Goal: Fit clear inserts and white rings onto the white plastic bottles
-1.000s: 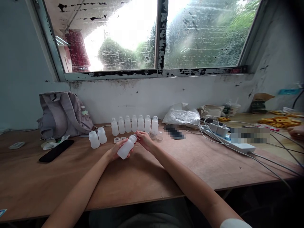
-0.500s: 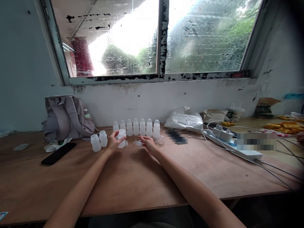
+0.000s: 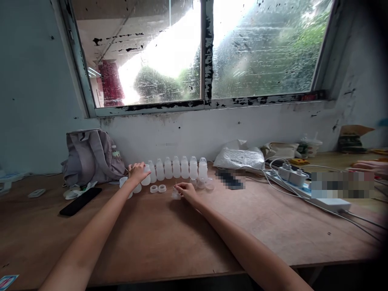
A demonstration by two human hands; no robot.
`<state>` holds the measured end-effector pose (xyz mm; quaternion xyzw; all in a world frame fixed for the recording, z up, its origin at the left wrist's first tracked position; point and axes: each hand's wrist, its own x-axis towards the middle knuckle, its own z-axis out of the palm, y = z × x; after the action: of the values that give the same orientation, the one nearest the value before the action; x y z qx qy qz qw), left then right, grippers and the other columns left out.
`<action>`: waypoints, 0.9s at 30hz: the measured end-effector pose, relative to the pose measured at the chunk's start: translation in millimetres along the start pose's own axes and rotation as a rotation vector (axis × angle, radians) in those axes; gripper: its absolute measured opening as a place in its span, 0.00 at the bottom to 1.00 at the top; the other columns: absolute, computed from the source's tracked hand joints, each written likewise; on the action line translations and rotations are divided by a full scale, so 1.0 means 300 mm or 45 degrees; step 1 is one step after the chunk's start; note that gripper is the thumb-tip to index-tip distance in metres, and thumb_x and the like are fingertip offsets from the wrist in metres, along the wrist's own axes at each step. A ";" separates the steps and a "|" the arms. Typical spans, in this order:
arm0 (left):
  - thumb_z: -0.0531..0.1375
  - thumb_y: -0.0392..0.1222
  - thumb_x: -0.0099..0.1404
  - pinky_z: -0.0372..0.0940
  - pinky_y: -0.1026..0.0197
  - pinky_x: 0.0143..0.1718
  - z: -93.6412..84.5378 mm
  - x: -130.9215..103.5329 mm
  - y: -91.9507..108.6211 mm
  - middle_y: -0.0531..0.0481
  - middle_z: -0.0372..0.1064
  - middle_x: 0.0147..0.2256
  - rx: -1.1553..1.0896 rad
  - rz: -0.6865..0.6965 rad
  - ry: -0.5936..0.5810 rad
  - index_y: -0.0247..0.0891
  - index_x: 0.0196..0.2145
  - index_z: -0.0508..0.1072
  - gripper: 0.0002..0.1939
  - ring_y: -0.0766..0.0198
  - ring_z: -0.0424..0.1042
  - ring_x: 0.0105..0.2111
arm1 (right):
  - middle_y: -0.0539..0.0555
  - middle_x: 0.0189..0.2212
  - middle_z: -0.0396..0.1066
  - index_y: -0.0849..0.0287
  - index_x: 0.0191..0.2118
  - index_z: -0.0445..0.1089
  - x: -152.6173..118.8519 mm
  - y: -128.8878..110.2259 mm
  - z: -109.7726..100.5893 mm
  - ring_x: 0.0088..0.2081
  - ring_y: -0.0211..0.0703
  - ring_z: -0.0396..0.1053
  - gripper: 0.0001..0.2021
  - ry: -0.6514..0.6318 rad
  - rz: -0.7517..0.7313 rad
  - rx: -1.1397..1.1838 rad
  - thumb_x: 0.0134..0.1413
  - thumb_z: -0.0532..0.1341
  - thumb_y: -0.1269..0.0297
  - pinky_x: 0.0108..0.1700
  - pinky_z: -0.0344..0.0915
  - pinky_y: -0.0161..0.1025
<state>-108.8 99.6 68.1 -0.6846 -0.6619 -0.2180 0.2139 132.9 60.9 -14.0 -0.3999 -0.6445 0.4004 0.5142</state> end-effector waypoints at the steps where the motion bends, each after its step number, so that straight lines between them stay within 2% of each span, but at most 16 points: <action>1: 0.55 0.53 0.53 0.47 0.48 0.48 0.013 -0.001 -0.008 0.45 0.68 0.35 0.026 0.004 -0.004 0.39 0.34 0.66 0.16 0.53 0.64 0.42 | 0.50 0.19 0.65 0.65 0.29 0.72 -0.001 0.001 0.003 0.20 0.33 0.58 0.14 -0.008 -0.014 -0.044 0.41 0.60 0.58 0.22 0.56 0.31; 9: 0.54 0.50 0.56 0.38 0.40 0.50 0.107 -0.023 -0.024 0.43 0.70 0.32 0.094 0.033 0.030 0.36 0.34 0.66 0.15 0.50 0.64 0.41 | 0.52 0.21 0.69 0.63 0.28 0.73 -0.004 0.004 0.010 0.25 0.38 0.64 0.11 -0.020 -0.207 -0.356 0.45 0.58 0.61 0.27 0.59 0.33; 13: 0.54 0.47 0.57 0.32 0.39 0.51 0.124 -0.045 -0.025 0.39 0.69 0.35 0.110 0.043 0.070 0.36 0.39 0.65 0.15 0.48 0.60 0.46 | 0.52 0.24 0.69 0.62 0.28 0.71 -0.018 -0.009 0.009 0.27 0.37 0.64 0.11 -0.101 -0.251 -0.527 0.46 0.59 0.59 0.28 0.58 0.31; 17: 0.55 0.44 0.56 0.31 0.37 0.52 0.132 -0.078 -0.016 0.32 0.61 0.47 0.073 0.075 0.269 0.31 0.46 0.62 0.22 0.45 0.51 0.53 | 0.49 0.23 0.65 0.59 0.32 0.68 -0.036 -0.004 0.020 0.25 0.35 0.61 0.14 -0.277 -0.259 -0.802 0.42 0.61 0.54 0.25 0.53 0.30; 20: 0.53 0.42 0.58 0.35 0.40 0.53 0.141 -0.126 0.023 0.35 0.55 0.52 -0.058 0.153 0.404 0.33 0.47 0.62 0.19 0.48 0.48 0.55 | 0.48 0.24 0.64 0.57 0.35 0.64 -0.041 0.016 0.035 0.27 0.36 0.61 0.15 -0.253 -0.295 -0.943 0.44 0.60 0.53 0.26 0.51 0.30; 22: 0.51 0.41 0.59 0.42 0.46 0.53 0.150 -0.172 0.069 0.39 0.59 0.49 -0.203 0.293 0.368 0.35 0.44 0.64 0.15 0.52 0.52 0.53 | 0.48 0.24 0.64 0.57 0.35 0.62 -0.037 0.032 0.043 0.27 0.37 0.61 0.12 -0.202 -0.299 -0.966 0.47 0.58 0.55 0.27 0.50 0.30; 24: 0.50 0.40 0.60 0.49 0.52 0.51 0.160 -0.225 0.125 0.43 0.64 0.45 -0.353 0.430 0.270 0.36 0.41 0.65 0.12 0.55 0.57 0.50 | 0.48 0.23 0.63 0.57 0.34 0.61 -0.032 0.046 0.047 0.26 0.36 0.61 0.09 -0.171 -0.307 -0.955 0.49 0.57 0.58 0.27 0.51 0.30; 27: 0.49 0.41 0.61 0.54 0.55 0.48 0.162 -0.292 0.197 0.45 0.65 0.44 -0.515 0.575 0.081 0.37 0.44 0.64 0.14 0.58 0.60 0.47 | 0.47 0.22 0.62 0.57 0.31 0.60 -0.027 0.058 0.047 0.24 0.35 0.59 0.05 -0.166 -0.344 -0.908 0.51 0.55 0.62 0.27 0.51 0.30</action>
<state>-51.4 54.7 -22.7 -0.8360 -0.4290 -0.3136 0.1366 122.2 58.2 -34.9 -0.4390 -0.8214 0.1042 0.3489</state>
